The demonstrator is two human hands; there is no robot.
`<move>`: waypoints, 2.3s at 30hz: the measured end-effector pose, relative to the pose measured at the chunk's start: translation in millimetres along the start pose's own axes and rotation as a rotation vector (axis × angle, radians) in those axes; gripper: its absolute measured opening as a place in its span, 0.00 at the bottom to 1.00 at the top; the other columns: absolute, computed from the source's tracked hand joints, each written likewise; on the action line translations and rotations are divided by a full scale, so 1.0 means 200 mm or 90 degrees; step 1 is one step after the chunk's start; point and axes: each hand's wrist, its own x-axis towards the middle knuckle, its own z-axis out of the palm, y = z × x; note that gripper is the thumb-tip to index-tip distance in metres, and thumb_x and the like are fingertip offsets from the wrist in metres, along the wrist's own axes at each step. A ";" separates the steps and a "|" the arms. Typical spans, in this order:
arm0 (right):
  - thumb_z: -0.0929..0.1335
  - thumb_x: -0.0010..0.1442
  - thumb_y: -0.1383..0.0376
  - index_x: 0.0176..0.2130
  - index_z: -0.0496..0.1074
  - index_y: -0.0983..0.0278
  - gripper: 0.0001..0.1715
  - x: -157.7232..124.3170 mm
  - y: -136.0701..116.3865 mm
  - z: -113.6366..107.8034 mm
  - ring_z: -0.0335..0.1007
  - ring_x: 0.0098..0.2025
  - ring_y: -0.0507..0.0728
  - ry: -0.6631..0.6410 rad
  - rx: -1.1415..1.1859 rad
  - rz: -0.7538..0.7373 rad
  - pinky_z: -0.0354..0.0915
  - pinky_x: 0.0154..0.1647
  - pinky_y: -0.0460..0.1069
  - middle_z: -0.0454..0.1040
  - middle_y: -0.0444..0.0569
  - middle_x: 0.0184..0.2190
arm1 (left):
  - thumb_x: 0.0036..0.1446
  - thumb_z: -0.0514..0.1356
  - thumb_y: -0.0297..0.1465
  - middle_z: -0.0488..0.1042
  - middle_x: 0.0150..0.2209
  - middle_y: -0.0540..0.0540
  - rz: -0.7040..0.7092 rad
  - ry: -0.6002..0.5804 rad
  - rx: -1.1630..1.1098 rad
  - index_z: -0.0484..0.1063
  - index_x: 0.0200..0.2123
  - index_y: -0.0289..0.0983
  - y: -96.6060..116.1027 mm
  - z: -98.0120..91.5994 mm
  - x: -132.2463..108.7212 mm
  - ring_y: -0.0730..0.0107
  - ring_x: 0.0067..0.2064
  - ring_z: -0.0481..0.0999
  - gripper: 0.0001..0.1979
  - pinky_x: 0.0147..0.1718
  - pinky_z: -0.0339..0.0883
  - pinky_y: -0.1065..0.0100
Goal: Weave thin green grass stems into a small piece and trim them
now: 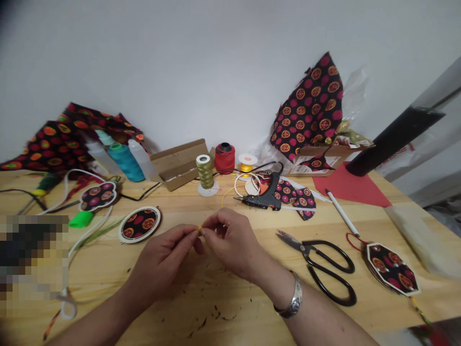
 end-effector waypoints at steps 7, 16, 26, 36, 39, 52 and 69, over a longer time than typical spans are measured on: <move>0.67 0.51 0.69 0.28 0.71 0.65 0.01 0.00 -0.01 -0.01 0.62 0.23 0.49 -0.036 0.044 0.019 0.59 0.23 0.44 0.71 0.43 0.23 | 0.59 0.51 0.32 0.73 0.26 0.51 0.000 -0.005 -0.010 0.71 0.27 0.39 0.01 0.00 -0.01 0.69 0.32 0.71 0.12 0.35 0.60 0.72; 0.67 0.50 0.70 0.27 0.70 0.64 0.02 0.00 0.00 0.00 0.61 0.23 0.49 -0.024 0.021 0.006 0.58 0.23 0.44 0.70 0.43 0.23 | 0.59 0.51 0.32 0.73 0.26 0.52 0.001 0.002 0.009 0.71 0.28 0.39 0.00 0.00 0.00 0.70 0.32 0.71 0.12 0.34 0.60 0.73; 0.66 0.50 0.70 0.27 0.69 0.65 0.02 -0.01 -0.01 0.00 0.61 0.23 0.48 -0.046 0.037 0.006 0.58 0.23 0.44 0.70 0.42 0.22 | 0.59 0.51 0.30 0.73 0.26 0.51 0.022 0.012 0.002 0.71 0.28 0.39 -0.01 0.00 -0.01 0.69 0.32 0.71 0.11 0.34 0.61 0.73; 0.66 0.51 0.68 0.27 0.70 0.66 0.03 0.00 -0.01 0.00 0.63 0.24 0.49 -0.054 0.126 0.036 0.59 0.25 0.44 0.71 0.43 0.23 | 0.60 0.51 0.33 0.72 0.27 0.52 0.015 0.022 0.008 0.71 0.29 0.38 -0.01 0.00 -0.01 0.71 0.32 0.70 0.11 0.35 0.59 0.72; 0.67 0.51 0.66 0.28 0.72 0.66 0.05 0.02 0.00 -0.01 0.63 0.26 0.50 -0.048 0.175 0.108 0.59 0.28 0.46 0.71 0.44 0.24 | 0.60 0.52 0.33 0.72 0.27 0.52 0.002 0.016 0.000 0.71 0.27 0.38 0.00 0.00 -0.01 0.72 0.31 0.68 0.12 0.33 0.58 0.72; 0.71 0.46 0.68 0.29 0.75 0.65 0.05 0.04 0.03 -0.02 0.62 0.25 0.48 -0.106 0.352 0.140 0.59 0.29 0.45 0.72 0.41 0.23 | 0.57 0.55 0.39 0.70 0.22 0.52 -0.147 -0.074 -0.259 0.72 0.30 0.36 -0.03 0.01 0.01 0.81 0.17 0.54 0.13 0.16 0.47 0.75; 0.70 0.47 0.69 0.25 0.74 0.66 0.01 0.04 0.01 -0.03 0.61 0.24 0.47 -0.100 0.316 0.124 0.58 0.30 0.45 0.69 0.40 0.20 | 0.57 0.55 0.40 0.72 0.23 0.50 -0.139 -0.081 -0.249 0.72 0.30 0.36 -0.05 0.01 0.01 0.81 0.17 0.55 0.14 0.16 0.46 0.74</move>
